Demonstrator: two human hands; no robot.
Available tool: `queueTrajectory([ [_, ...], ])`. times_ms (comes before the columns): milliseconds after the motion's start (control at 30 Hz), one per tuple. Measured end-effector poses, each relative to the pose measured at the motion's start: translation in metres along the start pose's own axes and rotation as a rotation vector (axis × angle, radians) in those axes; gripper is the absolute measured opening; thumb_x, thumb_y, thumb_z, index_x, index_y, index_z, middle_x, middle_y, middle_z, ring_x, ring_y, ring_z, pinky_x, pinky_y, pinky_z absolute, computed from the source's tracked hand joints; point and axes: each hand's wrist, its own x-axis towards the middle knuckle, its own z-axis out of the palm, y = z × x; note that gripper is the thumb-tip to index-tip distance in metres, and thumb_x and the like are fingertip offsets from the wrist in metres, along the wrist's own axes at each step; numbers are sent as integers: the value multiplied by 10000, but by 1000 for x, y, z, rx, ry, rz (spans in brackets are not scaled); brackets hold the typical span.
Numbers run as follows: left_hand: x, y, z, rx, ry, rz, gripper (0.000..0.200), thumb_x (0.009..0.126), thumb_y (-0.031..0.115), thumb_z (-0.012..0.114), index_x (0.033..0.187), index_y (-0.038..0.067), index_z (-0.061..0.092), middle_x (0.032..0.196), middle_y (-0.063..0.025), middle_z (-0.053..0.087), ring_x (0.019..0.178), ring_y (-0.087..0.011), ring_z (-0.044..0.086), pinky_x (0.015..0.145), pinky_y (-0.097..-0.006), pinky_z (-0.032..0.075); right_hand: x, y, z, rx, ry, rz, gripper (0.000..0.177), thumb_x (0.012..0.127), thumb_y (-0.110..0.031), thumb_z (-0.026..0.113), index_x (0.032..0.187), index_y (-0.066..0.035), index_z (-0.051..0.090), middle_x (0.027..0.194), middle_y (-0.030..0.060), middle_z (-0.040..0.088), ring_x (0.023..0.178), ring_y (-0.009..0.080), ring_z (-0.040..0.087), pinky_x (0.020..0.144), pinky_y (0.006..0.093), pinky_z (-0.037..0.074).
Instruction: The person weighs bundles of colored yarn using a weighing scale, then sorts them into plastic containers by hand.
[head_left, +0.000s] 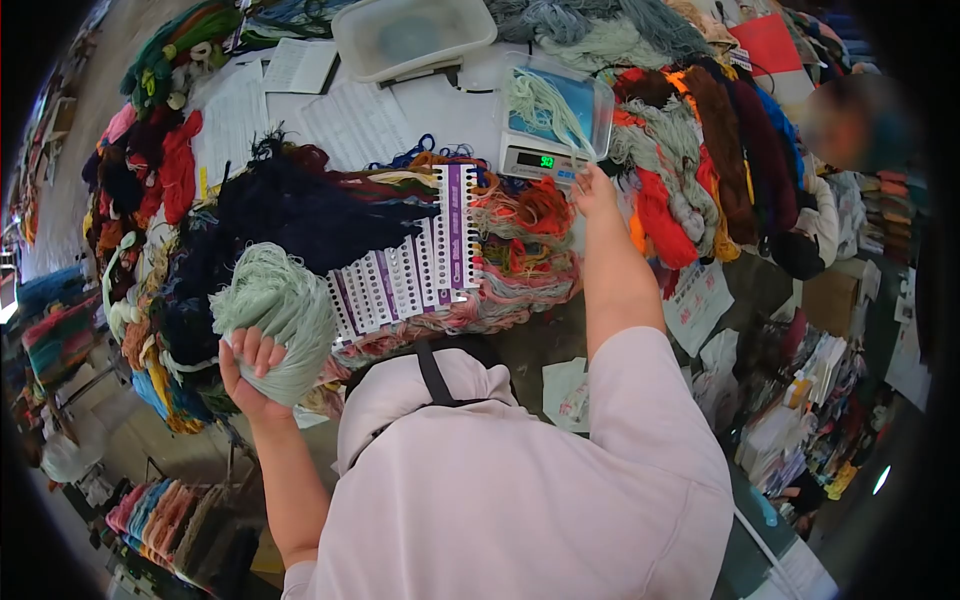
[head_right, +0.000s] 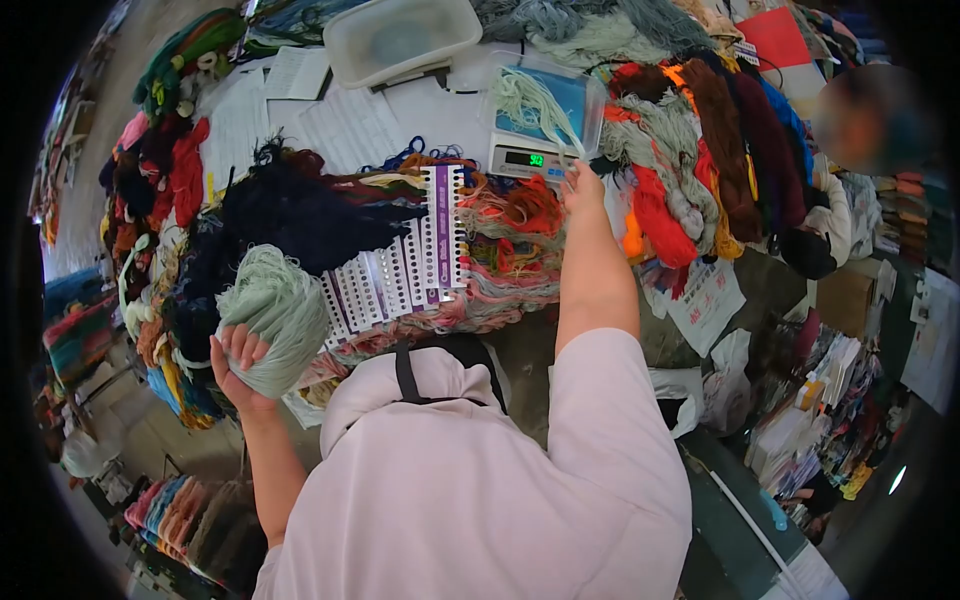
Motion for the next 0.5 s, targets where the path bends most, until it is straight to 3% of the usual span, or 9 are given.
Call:
queueTrajectory([
  [67,-2,-6,3,5,-33,-12,177,983,233,426,871,97,402,735,-9,383,603,-124,408,654,-306,351,13,-1,-7,-29,33,2,207,821,-199,622,981,-78,573,939,73,579,928,234,569,861,390,437],
  [133,-3,-11,4,22,-68,-52,171,946,244,488,927,91,415,784,-17,402,637,-126,427,687,-317,378,21,-7,-7,-184,103,-319,116,795,-173,604,806,-58,589,767,63,586,754,196,578,721,341,463],
  [200,-4,-17,2,34,-89,-76,210,914,266,538,963,88,438,828,-31,431,695,-144,456,752,-335,414,-17,-13,10,-629,226,-1093,193,775,-218,570,692,-44,582,602,67,544,584,226,539,612,376,440],
  [267,-4,-25,0,33,-112,-72,230,896,277,556,1010,95,475,930,-57,475,816,-188,493,837,-371,426,-105,-23,48,-782,-37,-1248,189,804,-218,574,766,-33,589,617,63,541,597,179,518,590,376,435],
  [300,-3,-28,0,29,-123,-65,239,890,281,560,1036,100,500,998,-74,501,893,-215,509,880,-390,425,-137,-16,71,-755,-165,-1175,181,822,-215,570,803,-36,589,617,57,537,589,166,510,578,352,429],
  [333,-1,-28,-8,-21,-211,-86,251,891,293,557,1066,114,544,1195,-109,514,1106,-273,500,959,-433,406,-172,-8,90,-730,-281,-1099,176,840,-213,566,840,-39,589,617,52,534,581,153,501,566,328,424],
  [367,-1,-27,-11,-35,-268,-95,261,892,305,556,1079,124,568,1366,-153,436,1289,-333,386,1033,-468,361,-215,3,109,-691,-468,-883,176,881,-207,534,876,-40,592,616,10,484,554,109,456,534,271,389],
  [467,-3,-26,9,-103,-379,-71,220,881,301,580,1029,139,591,1470,-206,290,1365,-407,247,1049,-515,346,-358,34,151,-612,-945,-321,226,950,-200,471,991,-21,603,624,-37,420,523,53,383,487,202,329],
  [500,-5,-24,13,-104,-386,-56,220,881,301,580,1029,139,591,1470,-206,290,1365,-407,247,1049,-515,346,-392,43,158,-778,-1099,-511,246,955,-198,462,1031,-11,601,625,-35,423,527,51,386,482,201,326],
])
